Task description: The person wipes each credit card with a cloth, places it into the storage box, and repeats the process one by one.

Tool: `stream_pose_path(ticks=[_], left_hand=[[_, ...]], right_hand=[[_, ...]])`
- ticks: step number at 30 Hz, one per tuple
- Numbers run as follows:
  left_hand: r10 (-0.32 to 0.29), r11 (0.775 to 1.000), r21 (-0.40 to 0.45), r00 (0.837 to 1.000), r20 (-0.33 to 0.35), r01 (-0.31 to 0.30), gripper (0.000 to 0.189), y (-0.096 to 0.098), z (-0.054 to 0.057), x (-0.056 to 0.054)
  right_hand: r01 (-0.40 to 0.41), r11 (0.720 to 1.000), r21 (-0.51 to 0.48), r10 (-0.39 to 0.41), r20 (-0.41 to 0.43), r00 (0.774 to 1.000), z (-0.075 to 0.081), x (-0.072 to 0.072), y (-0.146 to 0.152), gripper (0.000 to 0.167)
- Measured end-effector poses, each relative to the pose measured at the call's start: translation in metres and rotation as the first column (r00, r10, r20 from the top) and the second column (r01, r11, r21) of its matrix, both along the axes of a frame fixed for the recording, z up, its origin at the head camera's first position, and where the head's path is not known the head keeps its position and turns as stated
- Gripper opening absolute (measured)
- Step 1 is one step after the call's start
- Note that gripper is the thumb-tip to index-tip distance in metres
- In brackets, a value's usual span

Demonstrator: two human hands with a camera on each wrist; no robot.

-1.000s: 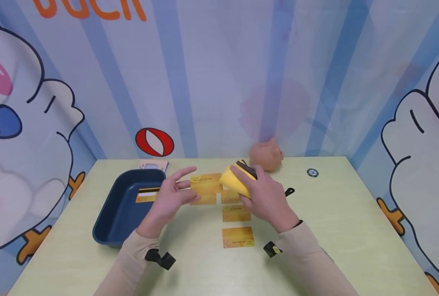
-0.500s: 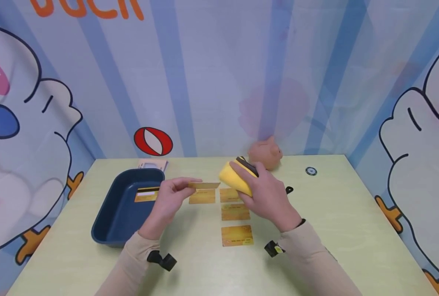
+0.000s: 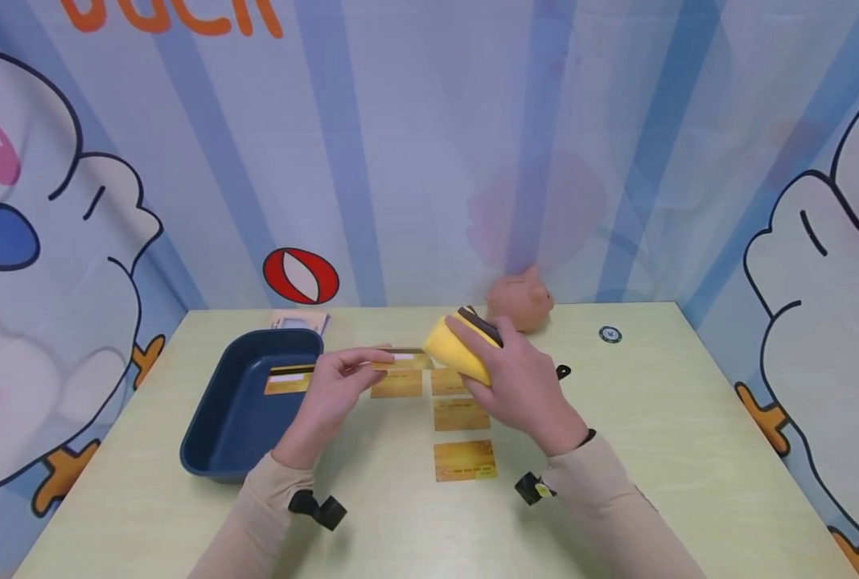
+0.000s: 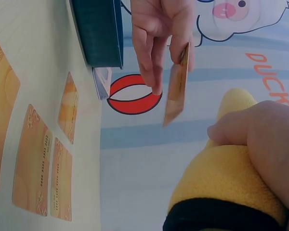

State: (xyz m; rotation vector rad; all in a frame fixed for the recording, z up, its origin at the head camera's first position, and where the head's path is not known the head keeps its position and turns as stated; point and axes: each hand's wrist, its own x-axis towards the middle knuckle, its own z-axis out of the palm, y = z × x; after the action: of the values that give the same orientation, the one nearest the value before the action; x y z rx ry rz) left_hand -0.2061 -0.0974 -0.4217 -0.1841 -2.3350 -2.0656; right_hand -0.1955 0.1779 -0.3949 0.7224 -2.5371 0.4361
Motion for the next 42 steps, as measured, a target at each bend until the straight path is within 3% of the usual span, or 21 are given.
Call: stream_pose_path(ticks=[9,20,31,42], left_hand=[[-0.154,0.985,0.08,0.988,-0.008,0.154,0.028,0.0,-0.001,0.0],[-0.156,0.985,0.08,0.985,0.068,0.151,0.042,0.0,0.001,0.0],[-0.18,0.982,0.068,0.983,0.026,0.178,0.061,0.002,0.002,0.0],[-0.271,0.961,0.06,0.962,0.024,0.269,0.064,0.012,0.0,0.0]], right_hand=[[0.0,1.0,0.0,0.0,0.001,1.0,-0.001,0.001,-0.003,0.074],[0.003,1.0,0.015,-0.003,0.021,1.0,0.0,0.001,-0.004,0.074],[-0.035,0.999,0.009,0.034,0.023,0.999,0.004,0.001,-0.014,0.074],[-0.135,0.991,0.006,0.135,-0.011,0.991,0.0,0.002,-0.033,0.071]])
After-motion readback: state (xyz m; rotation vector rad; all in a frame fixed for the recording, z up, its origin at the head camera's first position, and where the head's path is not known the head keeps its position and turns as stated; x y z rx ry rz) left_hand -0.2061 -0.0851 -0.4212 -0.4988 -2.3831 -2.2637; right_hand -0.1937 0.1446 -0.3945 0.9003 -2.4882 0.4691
